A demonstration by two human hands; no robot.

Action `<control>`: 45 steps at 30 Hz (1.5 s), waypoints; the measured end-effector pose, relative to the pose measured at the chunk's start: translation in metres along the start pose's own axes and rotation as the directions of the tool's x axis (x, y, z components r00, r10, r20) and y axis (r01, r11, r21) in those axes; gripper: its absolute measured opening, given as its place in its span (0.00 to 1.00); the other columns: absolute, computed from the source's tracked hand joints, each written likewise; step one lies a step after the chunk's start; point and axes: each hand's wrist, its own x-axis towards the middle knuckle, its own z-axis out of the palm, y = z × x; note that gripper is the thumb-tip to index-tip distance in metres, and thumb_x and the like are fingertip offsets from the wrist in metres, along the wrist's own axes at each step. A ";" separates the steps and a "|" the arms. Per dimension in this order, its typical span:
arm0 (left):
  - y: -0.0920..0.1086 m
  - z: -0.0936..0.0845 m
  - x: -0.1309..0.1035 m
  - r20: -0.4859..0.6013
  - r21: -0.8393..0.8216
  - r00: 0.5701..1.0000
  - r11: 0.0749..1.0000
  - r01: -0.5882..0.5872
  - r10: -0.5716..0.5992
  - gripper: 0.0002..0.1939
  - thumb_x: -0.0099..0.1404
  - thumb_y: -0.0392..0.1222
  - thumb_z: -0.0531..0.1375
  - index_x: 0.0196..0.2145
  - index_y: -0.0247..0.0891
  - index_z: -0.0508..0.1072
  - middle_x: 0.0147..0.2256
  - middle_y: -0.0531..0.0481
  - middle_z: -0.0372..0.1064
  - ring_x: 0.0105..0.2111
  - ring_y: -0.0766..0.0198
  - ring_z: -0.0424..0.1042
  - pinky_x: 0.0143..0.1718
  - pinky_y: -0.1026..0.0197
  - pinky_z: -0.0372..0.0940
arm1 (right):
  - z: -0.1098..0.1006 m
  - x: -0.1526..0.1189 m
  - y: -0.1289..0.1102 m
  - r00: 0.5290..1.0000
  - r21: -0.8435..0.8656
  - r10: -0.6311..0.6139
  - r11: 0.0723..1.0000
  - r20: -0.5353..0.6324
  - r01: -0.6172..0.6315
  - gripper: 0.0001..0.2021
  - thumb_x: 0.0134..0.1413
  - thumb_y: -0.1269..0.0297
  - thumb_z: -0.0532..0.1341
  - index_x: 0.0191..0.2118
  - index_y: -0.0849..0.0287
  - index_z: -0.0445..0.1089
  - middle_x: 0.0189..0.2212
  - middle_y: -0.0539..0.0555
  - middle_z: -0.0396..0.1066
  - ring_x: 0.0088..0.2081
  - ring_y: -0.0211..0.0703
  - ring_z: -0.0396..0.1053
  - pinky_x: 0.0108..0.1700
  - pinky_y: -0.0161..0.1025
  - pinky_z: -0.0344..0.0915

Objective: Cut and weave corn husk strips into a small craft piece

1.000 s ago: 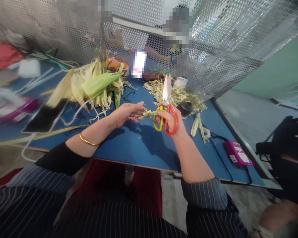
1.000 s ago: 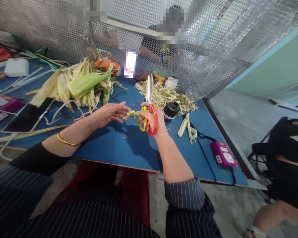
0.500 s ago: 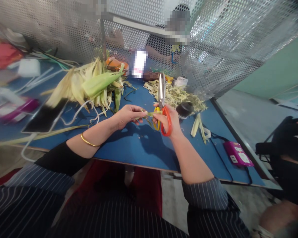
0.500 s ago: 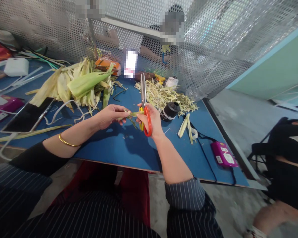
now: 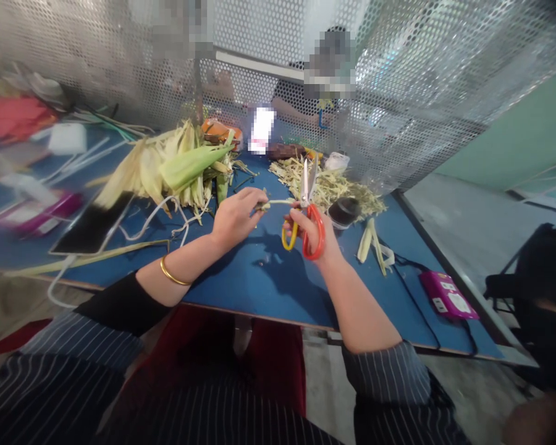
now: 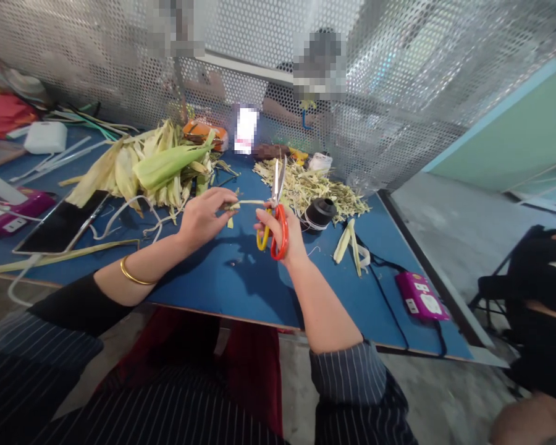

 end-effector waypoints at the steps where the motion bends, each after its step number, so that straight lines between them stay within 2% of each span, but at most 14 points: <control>1: 0.002 0.002 -0.002 0.040 0.030 0.998 0.998 -0.051 0.050 0.10 0.64 0.36 0.55 0.41 0.40 0.73 0.47 0.45 0.71 0.48 0.60 0.69 0.50 0.60 0.61 | 0.002 0.001 0.004 0.999 0.040 0.031 0.999 0.014 -0.031 0.23 0.39 0.52 0.70 0.40 0.56 0.67 0.29 0.49 0.71 0.28 0.38 0.72 0.29 0.36 0.69; 5: 0.005 0.010 -0.008 0.189 0.091 0.967 0.977 -0.192 0.173 0.13 0.67 0.37 0.51 0.45 0.40 0.72 0.51 0.44 0.69 0.50 0.58 0.68 0.51 0.58 0.60 | 0.005 0.005 0.011 0.996 0.109 0.091 0.990 0.010 -0.092 0.23 0.39 0.55 0.70 0.41 0.56 0.65 0.25 0.47 0.70 0.27 0.39 0.72 0.30 0.38 0.71; 8: 0.007 0.013 -0.008 0.247 0.012 0.950 0.979 -0.202 0.193 0.13 0.66 0.39 0.53 0.47 0.41 0.72 0.52 0.44 0.68 0.52 0.58 0.67 0.53 0.57 0.60 | 0.004 0.004 0.008 0.996 0.090 0.075 0.994 -0.052 -0.070 0.24 0.35 0.62 0.70 0.41 0.57 0.65 0.23 0.45 0.69 0.25 0.39 0.71 0.30 0.39 0.70; 11: 0.008 0.014 -0.006 0.183 -0.161 0.977 0.984 -0.082 0.111 0.24 0.57 0.44 0.64 0.52 0.40 0.68 0.54 0.42 0.65 0.51 0.56 0.68 0.54 0.56 0.61 | 0.004 0.003 0.003 0.995 0.072 0.004 0.997 -0.097 0.003 0.22 0.36 0.65 0.68 0.41 0.57 0.65 0.24 0.45 0.69 0.24 0.38 0.70 0.31 0.39 0.70; 14: 0.007 0.017 -0.004 0.135 -0.392 0.975 0.894 0.217 -0.178 0.35 0.49 0.51 0.69 0.53 0.38 0.66 0.52 0.40 0.66 0.44 0.58 0.71 0.48 0.56 0.66 | 0.005 0.001 0.000 0.987 0.066 -0.095 0.992 -0.126 0.104 0.20 0.38 0.65 0.67 0.41 0.57 0.65 0.24 0.46 0.69 0.25 0.38 0.70 0.32 0.39 0.70; 17: 0.005 0.021 -0.003 0.295 -0.565 0.836 0.621 0.544 -0.464 0.31 0.51 0.55 0.67 0.48 0.35 0.69 0.46 0.41 0.70 0.41 0.60 0.72 0.41 0.58 0.68 | 0.008 0.000 0.001 0.977 0.078 -0.163 0.981 -0.135 0.175 0.20 0.40 0.65 0.67 0.42 0.57 0.65 0.27 0.46 0.69 0.27 0.39 0.72 0.32 0.40 0.70; 20: 0.004 0.023 -0.004 0.600 -0.614 0.672 0.288 0.735 -0.435 0.24 0.52 0.52 0.68 0.42 0.34 0.72 0.43 0.40 0.73 0.40 0.60 0.73 0.41 0.58 0.68 | 0.010 -0.001 0.003 0.972 0.050 -0.207 0.976 -0.112 0.213 0.19 0.42 0.64 0.67 0.43 0.56 0.65 0.29 0.47 0.68 0.27 0.38 0.72 0.34 0.40 0.70; 22: 0.003 0.025 -0.005 0.675 -0.610 0.622 0.174 0.773 -0.397 0.18 0.51 0.47 0.69 0.37 0.34 0.74 0.41 0.42 0.74 0.39 0.62 0.73 0.41 0.59 0.68 | 0.011 -0.002 0.005 0.971 0.011 -0.220 0.975 -0.092 0.222 0.19 0.43 0.63 0.67 0.43 0.55 0.64 0.29 0.46 0.67 0.27 0.37 0.71 0.35 0.40 0.71; 26: 0.002 0.027 -0.006 0.565 -0.672 0.658 0.187 0.717 -0.498 0.13 0.49 0.38 0.71 0.31 0.35 0.73 0.37 0.48 0.74 0.35 0.69 0.72 0.38 0.64 0.66 | 0.013 -0.003 0.008 0.976 -0.045 -0.205 0.978 -0.066 0.203 0.18 0.42 0.63 0.67 0.42 0.55 0.64 0.28 0.46 0.67 0.26 0.36 0.69 0.35 0.40 0.71; 30: 0.004 0.028 -0.005 0.589 -0.694 0.677 0.153 0.704 -0.442 0.11 0.53 0.37 0.68 0.34 0.33 0.73 0.36 0.45 0.75 0.35 0.67 0.73 0.38 0.64 0.66 | 0.017 -0.004 0.010 0.980 -0.064 -0.193 0.980 -0.056 0.189 0.18 0.42 0.62 0.67 0.41 0.54 0.65 0.27 0.46 0.67 0.26 0.37 0.69 0.33 0.39 0.70; 36: 0.004 0.022 0.001 0.424 -0.784 0.712 0.167 0.598 -0.560 0.11 0.52 0.35 0.68 0.32 0.33 0.71 0.31 0.50 0.73 0.30 0.67 0.75 0.34 0.64 0.69 | 0.004 0.002 0.005 0.999 -0.269 -0.005 0.963 -0.049 -0.008 0.19 0.43 0.51 0.67 0.37 0.57 0.65 0.25 0.49 0.67 0.21 0.38 0.68 0.24 0.37 0.65; 40: 0.001 0.013 0.006 0.384 -0.762 0.720 0.242 0.601 -0.578 0.10 0.51 0.35 0.67 0.31 0.32 0.71 0.29 0.50 0.73 0.28 0.68 0.74 0.31 0.66 0.68 | -0.017 0.008 -0.002 0.994 -0.556 -0.024 0.830 -0.106 -0.039 0.23 0.43 0.46 0.65 0.40 0.57 0.64 0.25 0.50 0.67 0.22 0.41 0.68 0.25 0.39 0.65; 42: 0.000 0.010 0.007 0.356 -0.751 0.729 0.284 0.595 -0.585 0.10 0.51 0.35 0.68 0.30 0.32 0.71 0.27 0.51 0.72 0.27 0.68 0.74 0.30 0.66 0.68 | -0.022 0.007 -0.008 0.990 -0.784 -0.073 0.619 -0.121 -0.050 0.23 0.46 0.45 0.63 0.43 0.56 0.66 0.26 0.52 0.69 0.26 0.45 0.70 0.29 0.41 0.65; 45: -0.001 0.006 0.009 0.332 -0.748 0.744 0.319 0.583 -0.580 0.10 0.50 0.34 0.67 0.29 0.32 0.70 0.26 0.51 0.72 0.26 0.68 0.74 0.30 0.65 0.69 | -0.020 0.001 -0.014 0.980 -0.975 -0.149 0.194 -0.134 -0.104 0.22 0.51 0.46 0.59 0.46 0.56 0.69 0.29 0.57 0.73 0.34 0.53 0.73 0.35 0.44 0.65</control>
